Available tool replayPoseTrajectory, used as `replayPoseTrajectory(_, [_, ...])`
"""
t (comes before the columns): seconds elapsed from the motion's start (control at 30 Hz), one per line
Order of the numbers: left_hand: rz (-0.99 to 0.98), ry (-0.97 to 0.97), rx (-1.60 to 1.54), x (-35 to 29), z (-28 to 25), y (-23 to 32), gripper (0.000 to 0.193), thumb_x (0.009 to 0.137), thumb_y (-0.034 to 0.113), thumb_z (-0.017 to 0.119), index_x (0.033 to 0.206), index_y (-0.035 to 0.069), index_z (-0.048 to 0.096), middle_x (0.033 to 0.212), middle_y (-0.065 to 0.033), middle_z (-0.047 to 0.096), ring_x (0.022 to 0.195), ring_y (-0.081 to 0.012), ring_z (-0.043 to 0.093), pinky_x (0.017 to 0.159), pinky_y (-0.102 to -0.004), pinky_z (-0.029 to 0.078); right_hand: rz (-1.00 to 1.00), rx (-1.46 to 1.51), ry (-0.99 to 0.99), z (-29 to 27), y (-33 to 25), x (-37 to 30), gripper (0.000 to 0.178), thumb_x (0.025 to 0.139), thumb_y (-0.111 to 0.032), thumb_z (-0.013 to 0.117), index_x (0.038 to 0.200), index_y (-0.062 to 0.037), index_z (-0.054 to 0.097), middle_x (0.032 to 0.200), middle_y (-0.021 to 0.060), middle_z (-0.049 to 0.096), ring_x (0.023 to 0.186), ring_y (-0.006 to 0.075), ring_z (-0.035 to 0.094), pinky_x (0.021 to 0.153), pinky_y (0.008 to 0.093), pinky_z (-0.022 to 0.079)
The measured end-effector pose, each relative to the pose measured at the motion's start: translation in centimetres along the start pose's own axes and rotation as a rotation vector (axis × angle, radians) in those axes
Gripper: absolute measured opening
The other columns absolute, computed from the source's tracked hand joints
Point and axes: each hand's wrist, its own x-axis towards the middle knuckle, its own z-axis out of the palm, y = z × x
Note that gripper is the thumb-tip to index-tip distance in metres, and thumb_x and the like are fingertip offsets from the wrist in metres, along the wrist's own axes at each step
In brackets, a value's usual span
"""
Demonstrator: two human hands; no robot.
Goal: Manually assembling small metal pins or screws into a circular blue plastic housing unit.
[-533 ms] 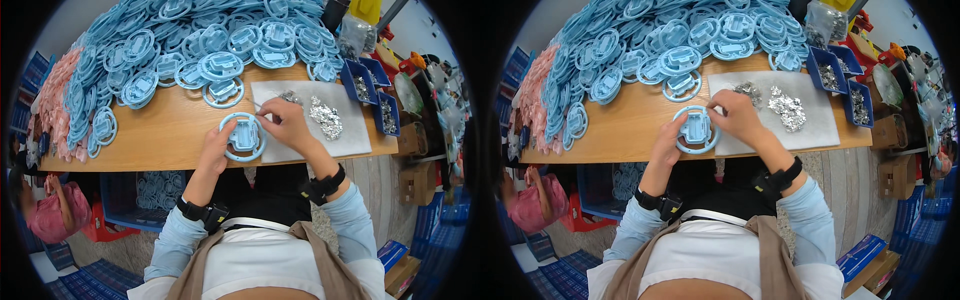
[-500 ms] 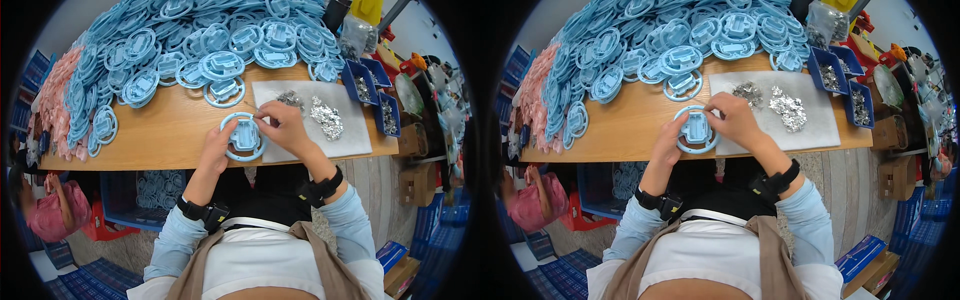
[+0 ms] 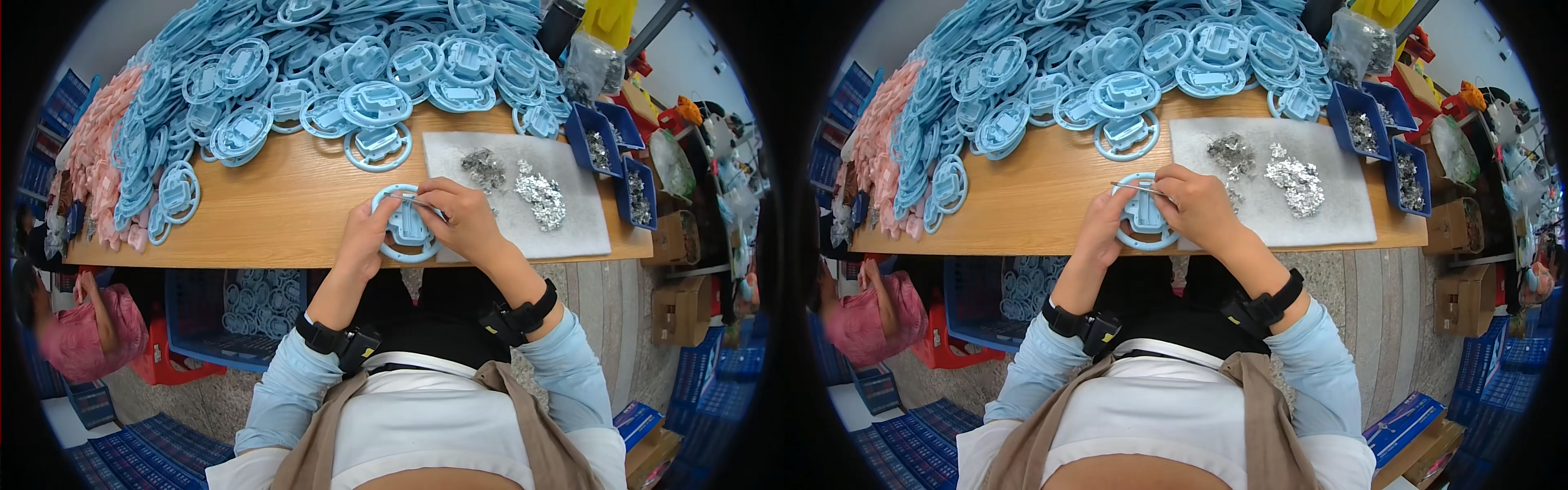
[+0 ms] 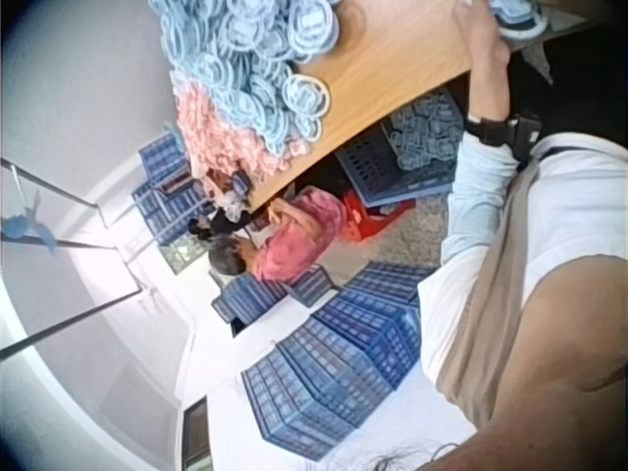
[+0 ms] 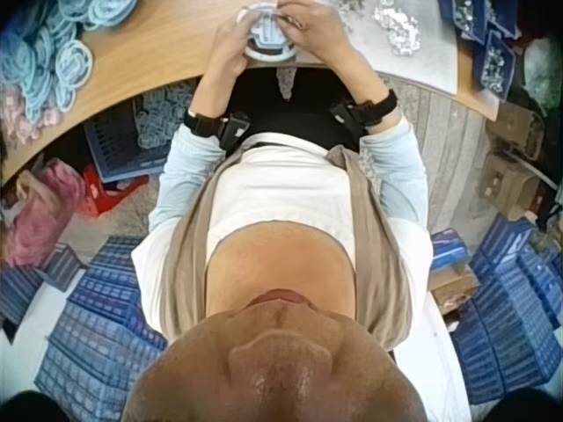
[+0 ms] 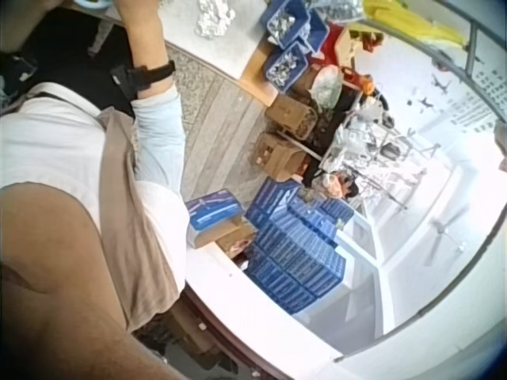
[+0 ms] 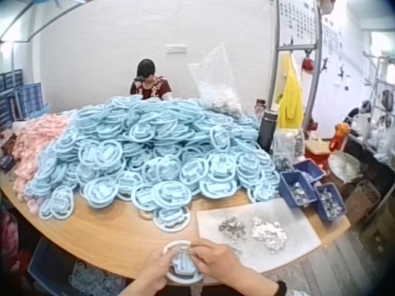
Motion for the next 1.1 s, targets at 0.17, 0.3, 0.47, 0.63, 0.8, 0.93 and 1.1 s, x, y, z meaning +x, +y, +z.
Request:
replayPoseTrajectory(0.17, [-0.008,-0.009,0.045,-0.2,0.0,0.1,0.023,0.087,0.021,0.056,0.098,0.002,0.06,0.084,-0.0027,0.062,0.071,-0.0083,0.059,0.058,-0.0221,0.047,0.107,-0.011,0.084,0.6,-0.8,-0.5,0.008,0.072,-0.002,0.066,0.079,-0.0003,0.063,0.083,0.0087,0.062,0.061,0.0211,0.06,0.054,0.0282,0.047])
replayPoseTrajectory(0.3, [-0.002,-0.008,0.03,-0.6,0.3,0.3,0.023,0.087,0.022,0.056,0.097,0.001,0.06,0.085,-0.0035,0.062,0.073,-0.0094,0.06,0.061,-0.023,0.048,0.208,0.03,0.137,1.1,-1.2,-0.6,0.009,0.071,-0.003,0.066,0.078,-0.0003,0.063,0.078,0.0075,0.06,0.054,0.0172,0.056,0.049,0.0267,0.043])
replayPoseTrajectory(0.47, [0.003,-0.002,0.037,-0.8,0.4,0.2,0.023,0.087,0.021,0.056,0.098,0.001,0.059,0.086,-0.0036,0.062,0.075,-0.0096,0.06,0.063,-0.0238,0.049,0.227,0.027,0.134,0.8,-1.7,-0.5,0.009,0.071,-0.004,0.066,0.078,-0.0001,0.062,0.076,0.007,0.059,0.053,0.0172,0.055,0.048,0.0266,0.042])
replayPoseTrajectory(0.63, [0.014,-0.021,0.041,-0.6,-0.1,-0.3,0.023,0.087,0.021,0.056,0.098,0.001,0.059,0.084,-0.0026,0.061,0.073,-0.0091,0.059,0.062,-0.024,0.048,0.179,-0.058,0.154,1.1,-2.1,-0.9,0.009,0.071,-0.004,0.065,0.079,0.0004,0.062,0.08,0.0074,0.058,0.055,0.0188,0.056,0.049,0.0277,0.043])
replayPoseTrajectory(0.8, [0.006,-0.006,0.011,-0.8,0.2,-0.2,0.022,0.087,0.02,0.057,0.098,0.001,0.059,0.083,-0.0023,0.06,0.072,-0.0089,0.058,0.061,-0.0239,0.048,0.194,-0.081,0.139,1.2,-2.6,-1.2,0.011,0.07,-0.004,0.065,0.08,0.0004,0.063,0.083,0.0091,0.058,0.059,0.0186,0.057,0.051,0.0276,0.044])
replayPoseTrajectory(0.93, [0.009,-0.007,0.009,-0.8,0.1,-0.2,0.022,0.087,0.019,0.056,0.099,0.001,0.059,0.084,-0.0032,0.061,0.072,-0.0094,0.059,0.061,-0.0243,0.049,0.302,0.024,0.159,0.8,-2.8,-1.3,0.013,0.071,-0.007,0.063,0.083,-0.0004,0.062,0.089,0.0126,0.056,0.069,0.0296,0.06,0.06,0.0365,0.048])
replayPoseTrajectory(1.1, [0.027,-0.012,0.014,-0.9,0.3,-0.1,0.023,0.087,0.019,0.056,0.1,0.0,0.059,0.085,-0.0036,0.061,0.071,-0.0099,0.06,0.061,-0.0249,0.049,0.275,0.021,0.196,1.2,-2.2,-1.4,0.021,0.07,-0.009,0.066,0.088,-0.0003,0.063,0.084,0.0077,0.058,0.058,0.0154,0.052,0.051,0.0259,0.041])
